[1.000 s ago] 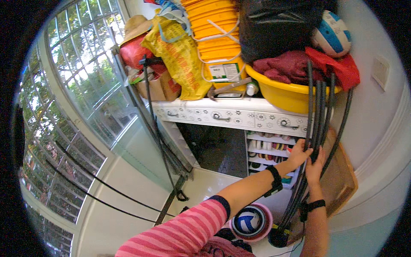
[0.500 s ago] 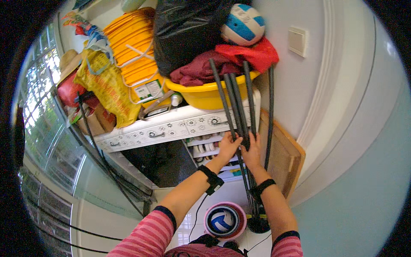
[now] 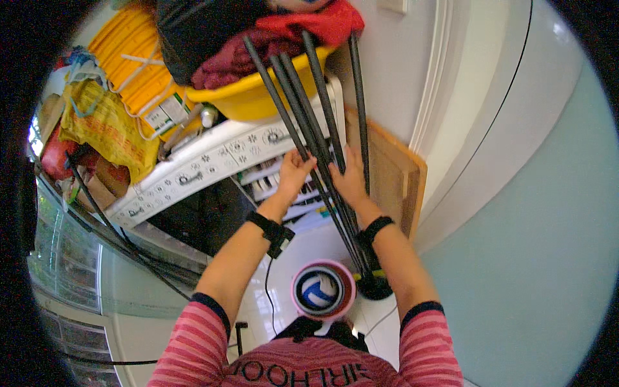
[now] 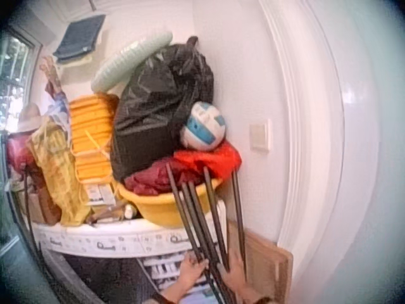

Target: The person wipes a chair with a cloth, then moves to a utility area where they pick up metal poles and a plastic bracket, fitting the poles into the bracket and using a hammer to secure them.

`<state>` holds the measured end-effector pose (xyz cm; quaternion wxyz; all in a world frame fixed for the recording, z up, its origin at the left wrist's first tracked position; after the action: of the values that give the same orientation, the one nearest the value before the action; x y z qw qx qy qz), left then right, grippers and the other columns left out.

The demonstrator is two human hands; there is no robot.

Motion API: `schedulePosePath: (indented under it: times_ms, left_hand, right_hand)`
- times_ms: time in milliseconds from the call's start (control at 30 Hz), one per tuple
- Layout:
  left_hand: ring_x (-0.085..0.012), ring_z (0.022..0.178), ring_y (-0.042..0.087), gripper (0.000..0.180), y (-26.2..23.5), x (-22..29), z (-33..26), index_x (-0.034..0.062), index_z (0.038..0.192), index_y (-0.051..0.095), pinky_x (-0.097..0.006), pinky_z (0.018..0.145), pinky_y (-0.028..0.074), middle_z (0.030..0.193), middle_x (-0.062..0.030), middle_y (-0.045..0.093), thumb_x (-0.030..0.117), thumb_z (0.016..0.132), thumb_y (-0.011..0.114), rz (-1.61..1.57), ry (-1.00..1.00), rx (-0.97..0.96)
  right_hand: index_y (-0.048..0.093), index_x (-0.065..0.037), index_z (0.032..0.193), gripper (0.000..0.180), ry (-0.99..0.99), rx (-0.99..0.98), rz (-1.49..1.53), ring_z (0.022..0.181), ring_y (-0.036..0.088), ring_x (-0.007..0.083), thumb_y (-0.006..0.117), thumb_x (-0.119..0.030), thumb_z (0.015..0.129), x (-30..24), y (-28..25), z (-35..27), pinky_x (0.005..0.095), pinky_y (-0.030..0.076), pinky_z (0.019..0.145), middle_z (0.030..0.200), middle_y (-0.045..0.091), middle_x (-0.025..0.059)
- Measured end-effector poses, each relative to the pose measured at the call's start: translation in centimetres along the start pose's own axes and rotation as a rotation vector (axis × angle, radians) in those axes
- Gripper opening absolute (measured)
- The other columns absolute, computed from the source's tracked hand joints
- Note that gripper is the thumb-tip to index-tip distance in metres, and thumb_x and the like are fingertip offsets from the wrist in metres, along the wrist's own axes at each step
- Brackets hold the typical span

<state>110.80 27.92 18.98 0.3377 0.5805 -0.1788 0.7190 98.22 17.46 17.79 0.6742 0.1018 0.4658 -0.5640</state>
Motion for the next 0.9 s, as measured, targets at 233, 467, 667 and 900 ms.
schedulePosePath:
  times_ms: [233, 467, 667, 900]
  left_hand:
    - [-0.0183, 0.099, 0.053, 0.063, -1.4, -0.7, -0.9, -0.0025, 0.126, 0.033, -0.028, 0.083, 0.046, 0.107, -0.0146, 0.054, 0.005, 0.075, 0.069, 0.091, -0.153, -0.016]
    - [-0.0147, 0.092, 0.057, 0.062, -5.2, -0.9, -4.3, 0.0016, 0.132, 0.031, -0.023, 0.059, 0.047, 0.116, -0.0123, 0.055, 0.011, 0.08, 0.064, 0.209, -0.23, -0.036]
    - [-0.0152, 0.094, 0.055, 0.06, -7.4, -1.1, -7.2, 0.0007, 0.131, 0.032, -0.027, 0.081, 0.044, 0.114, -0.0126, 0.056, 0.011, 0.081, 0.064, 0.226, -0.279, -0.034]
    - [-0.0161, 0.095, 0.057, 0.062, -10.1, -1.0, -9.2, -0.0027, 0.129, 0.032, -0.026, 0.085, 0.045, 0.107, -0.0141, 0.057, 0.006, 0.078, 0.065, 0.219, -0.306, 0.019]
  right_hand:
    - [0.03, 0.003, 0.134, 0.064, 0.149, -0.012, -0.076, 0.128, 0.03, 0.0371, 0.055, -0.026, 0.083, 7.2, -2.5, 3.3, 0.0384, 0.025, 0.106, 0.137, 0.031, 0.0274]
    - [0.026, 0.003, 0.136, 0.069, 0.303, -0.137, -0.096, 0.127, 0.035, 0.0334, 0.054, -0.03, 0.082, 7.0, -0.7, 4.4, 0.034, 0.028, 0.104, 0.136, 0.035, 0.0247]
    - [0.029, 0.003, 0.134, 0.075, 0.398, -0.099, -0.16, 0.12, 0.042, 0.0363, 0.06, -0.029, 0.074, 11.0, -0.7, 4.1, 0.0361, 0.034, 0.1, 0.129, 0.043, 0.0264]
    - [0.029, 0.003, 0.135, 0.063, 0.519, -0.214, -0.122, 0.119, 0.045, 0.0267, 0.055, -0.024, 0.084, 14.2, 0.9, 4.5, 0.0308, 0.034, 0.099, 0.131, 0.044, 0.0187]
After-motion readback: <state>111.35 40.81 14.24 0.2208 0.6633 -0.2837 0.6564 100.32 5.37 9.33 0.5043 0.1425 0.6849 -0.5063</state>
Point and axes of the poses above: each hand's wrist, its own z-axis towards the middle knuckle, its own y-axis out of the palm, x = y × z, the point moved 10 cm from there along z, towards the middle knuckle
